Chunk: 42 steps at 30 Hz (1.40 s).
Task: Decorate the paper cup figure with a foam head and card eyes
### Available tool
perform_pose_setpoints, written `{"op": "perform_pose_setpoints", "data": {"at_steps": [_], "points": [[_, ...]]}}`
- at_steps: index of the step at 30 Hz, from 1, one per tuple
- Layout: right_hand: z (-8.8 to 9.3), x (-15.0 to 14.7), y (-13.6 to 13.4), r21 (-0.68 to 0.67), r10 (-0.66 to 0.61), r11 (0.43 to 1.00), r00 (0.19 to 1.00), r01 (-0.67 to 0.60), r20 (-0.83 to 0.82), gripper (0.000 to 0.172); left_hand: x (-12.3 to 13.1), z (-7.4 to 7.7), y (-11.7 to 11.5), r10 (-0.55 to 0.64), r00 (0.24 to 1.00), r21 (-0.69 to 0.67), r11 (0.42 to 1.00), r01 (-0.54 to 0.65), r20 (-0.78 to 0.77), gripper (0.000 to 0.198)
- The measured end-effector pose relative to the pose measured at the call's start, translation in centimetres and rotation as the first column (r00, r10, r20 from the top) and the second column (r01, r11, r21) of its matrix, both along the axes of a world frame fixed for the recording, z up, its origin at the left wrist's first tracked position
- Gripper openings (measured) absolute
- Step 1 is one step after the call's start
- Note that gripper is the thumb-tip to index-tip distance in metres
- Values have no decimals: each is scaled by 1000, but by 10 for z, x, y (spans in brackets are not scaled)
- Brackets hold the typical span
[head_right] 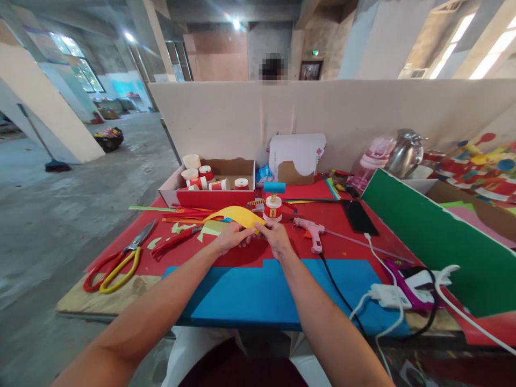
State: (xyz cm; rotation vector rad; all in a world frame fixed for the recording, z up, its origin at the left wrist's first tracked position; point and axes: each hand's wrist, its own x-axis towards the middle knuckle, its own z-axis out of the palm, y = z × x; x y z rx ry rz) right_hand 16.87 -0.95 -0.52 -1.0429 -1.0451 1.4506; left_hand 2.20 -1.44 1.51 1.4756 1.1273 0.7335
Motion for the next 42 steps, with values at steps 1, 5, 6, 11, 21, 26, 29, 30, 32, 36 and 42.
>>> {"op": "perform_pose_setpoints", "data": {"at_steps": [1,5,6,11,21,26,29,30,32,36,42], "points": [[0,0,0,8,-6,1000,1000,6,13,35,0,-1,1,9,1000,2,1000,-9,5,38],[1,-1,-1,39,5,999,999,-6,36,35,-2,-5,5,42,999,-36,999,-41,30,43],[1,-1,0,43,7,999,999,-8,35,34,-2,-5,5,42,999,-50,998,-41,34,44],[-1,0,0,30,-24,999,999,22,38,33,-4,-4,4,13,999,3,1000,-13,31,42],[6,3,-2,-23,-77,997,996,78,54,35,-6,-4,6,80,989,141,988,-62,-124,34],[4,6,1,-4,-120,993,990,121,73,33,-6,-1,6,45,999,66,997,-44,-17,32],[4,7,2,-41,-98,994,995,98,5,35,-5,-2,7,21,996,8,1000,-22,83,36],[4,8,2,-58,-88,995,996,87,-27,35,-5,-2,7,23,994,-3,1000,-23,107,37],[5,8,2,-94,-65,994,993,56,-100,35,-6,-2,7,36,989,-10,999,-35,144,39],[6,7,0,-136,23,990,985,-47,-169,34,-7,-1,7,56,985,6,998,-58,161,40],[4,3,-1,-52,-35,998,998,32,-54,34,-7,2,4,26,995,20,999,-28,95,43]]}}
